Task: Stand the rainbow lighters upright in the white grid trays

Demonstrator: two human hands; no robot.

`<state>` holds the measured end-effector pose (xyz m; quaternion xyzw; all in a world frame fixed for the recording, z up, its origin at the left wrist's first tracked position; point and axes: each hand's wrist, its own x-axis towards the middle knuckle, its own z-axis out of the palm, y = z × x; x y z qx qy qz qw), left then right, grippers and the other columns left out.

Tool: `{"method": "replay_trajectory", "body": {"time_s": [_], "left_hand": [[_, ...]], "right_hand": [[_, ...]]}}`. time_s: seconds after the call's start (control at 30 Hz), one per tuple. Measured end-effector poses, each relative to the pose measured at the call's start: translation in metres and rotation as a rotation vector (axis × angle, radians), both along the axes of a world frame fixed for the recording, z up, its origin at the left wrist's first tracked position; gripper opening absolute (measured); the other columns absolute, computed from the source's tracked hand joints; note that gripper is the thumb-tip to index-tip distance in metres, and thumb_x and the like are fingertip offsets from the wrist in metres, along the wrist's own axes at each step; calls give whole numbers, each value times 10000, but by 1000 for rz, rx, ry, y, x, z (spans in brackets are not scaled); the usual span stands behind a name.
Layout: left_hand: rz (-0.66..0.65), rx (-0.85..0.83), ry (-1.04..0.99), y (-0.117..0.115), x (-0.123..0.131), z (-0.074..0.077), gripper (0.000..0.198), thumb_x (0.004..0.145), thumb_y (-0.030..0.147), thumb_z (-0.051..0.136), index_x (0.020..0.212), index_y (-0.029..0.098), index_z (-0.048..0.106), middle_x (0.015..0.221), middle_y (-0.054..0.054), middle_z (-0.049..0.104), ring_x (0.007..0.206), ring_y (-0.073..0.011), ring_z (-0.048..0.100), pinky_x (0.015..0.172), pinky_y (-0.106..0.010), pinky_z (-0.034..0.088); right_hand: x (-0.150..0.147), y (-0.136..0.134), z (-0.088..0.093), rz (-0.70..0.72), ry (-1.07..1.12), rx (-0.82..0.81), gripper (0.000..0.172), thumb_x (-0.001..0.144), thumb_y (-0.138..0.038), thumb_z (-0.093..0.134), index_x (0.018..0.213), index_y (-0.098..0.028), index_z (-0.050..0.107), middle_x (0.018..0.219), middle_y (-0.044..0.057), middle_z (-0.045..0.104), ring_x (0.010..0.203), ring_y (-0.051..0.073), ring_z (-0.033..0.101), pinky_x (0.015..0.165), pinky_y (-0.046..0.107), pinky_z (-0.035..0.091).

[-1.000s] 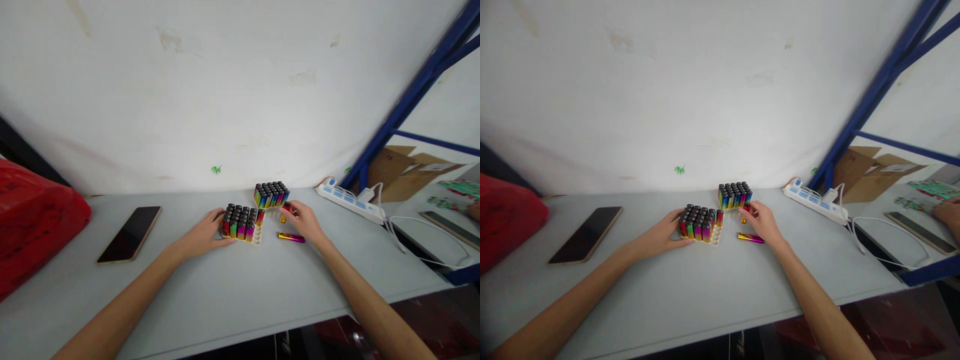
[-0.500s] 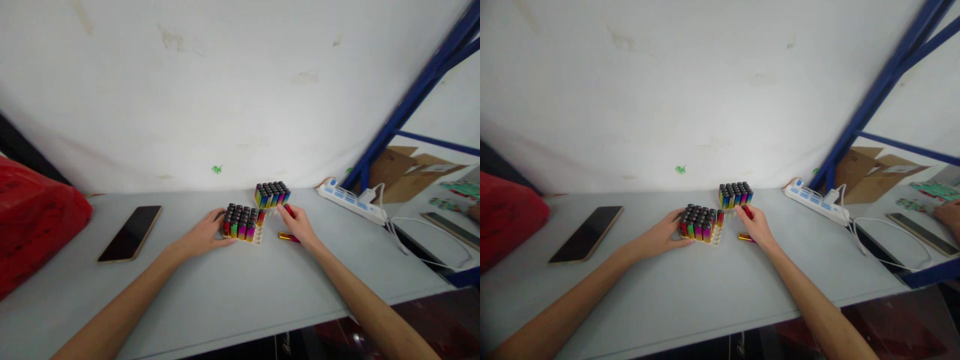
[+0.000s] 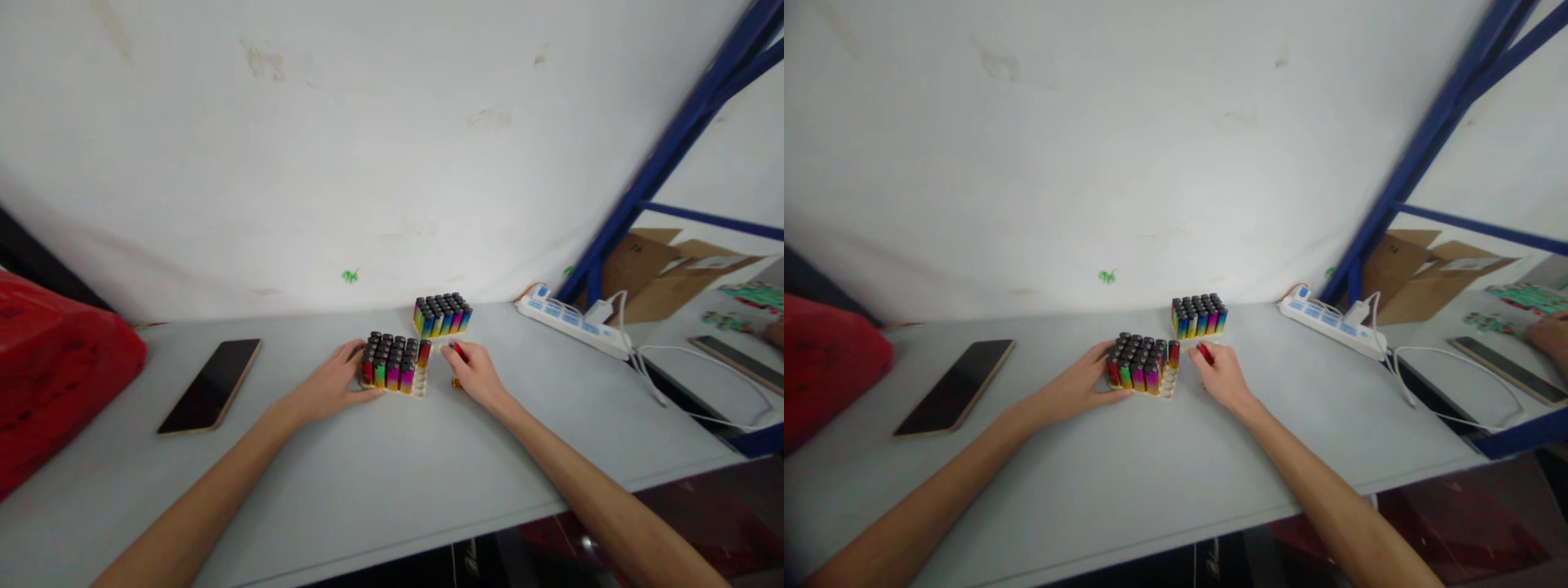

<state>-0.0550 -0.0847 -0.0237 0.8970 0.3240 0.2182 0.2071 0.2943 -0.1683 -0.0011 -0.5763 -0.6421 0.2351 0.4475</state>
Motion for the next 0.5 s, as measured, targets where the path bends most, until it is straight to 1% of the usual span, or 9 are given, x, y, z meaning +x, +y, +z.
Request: {"method": "replay_trajectory", "body": {"time_s": [0.1,0.2,0.27,0.33,0.37,0.4,0.5], "left_hand": [[1,8,-8,1,-1,-1,766,1062,738,934,1659,280,790,1836,-197,698,1741,-480,648,1524,-637,515],[-6,18,-14,1,-1,-2,765,1057,720,945,1665,284,789,1829,-192,708,1738,-482,652,1521,-642,520],[-9,19,-12,1,-1,-1,763,1060,713,942,1671,282,785,1833,-197,706,1744,-483,646,1523,-649,516],[-13,16,-3,0,-1,0,764,1074,717,925,1677,271,777,1841,-213,698,1751,-484,639,1527,-658,507],[-14,17,1,0,-1,0,764,1079,720,917,1677,265,774,1843,-219,695,1751,-486,639,1527,-663,506],[-14,19,2,0,-1,1,765,1080,721,915,1674,261,774,1843,-223,695,1749,-489,640,1525,-667,507],[-10,31,-7,-1,0,1,751,1068,705,934,1664,276,783,1839,-204,704,1740,-487,648,1519,-659,519]], "right_hand": [[-1,-4,4,45,-19,19,711,1153,-921,560,791,-313,491,664,-26,531,652,199,506,644,339,433],[-1,-8,10,123,-47,20,637,1248,-859,459,939,-312,562,760,-4,654,702,228,621,703,354,539],[-1,-9,13,156,-124,86,632,1284,-824,399,991,-305,609,896,53,750,832,263,714,815,392,615],[1,-9,15,165,-240,168,655,1292,-816,389,981,-296,639,1016,111,793,967,300,754,926,433,638],[2,-9,15,170,-298,183,666,1293,-814,398,950,-295,636,1017,119,791,973,305,751,935,439,632],[3,-9,15,179,-345,173,673,1296,-807,408,914,-297,622,975,111,778,933,300,739,912,432,620],[6,-8,12,212,-395,96,674,1313,-771,435,855,-300,588,814,56,718,756,259,674,793,391,561]]}}
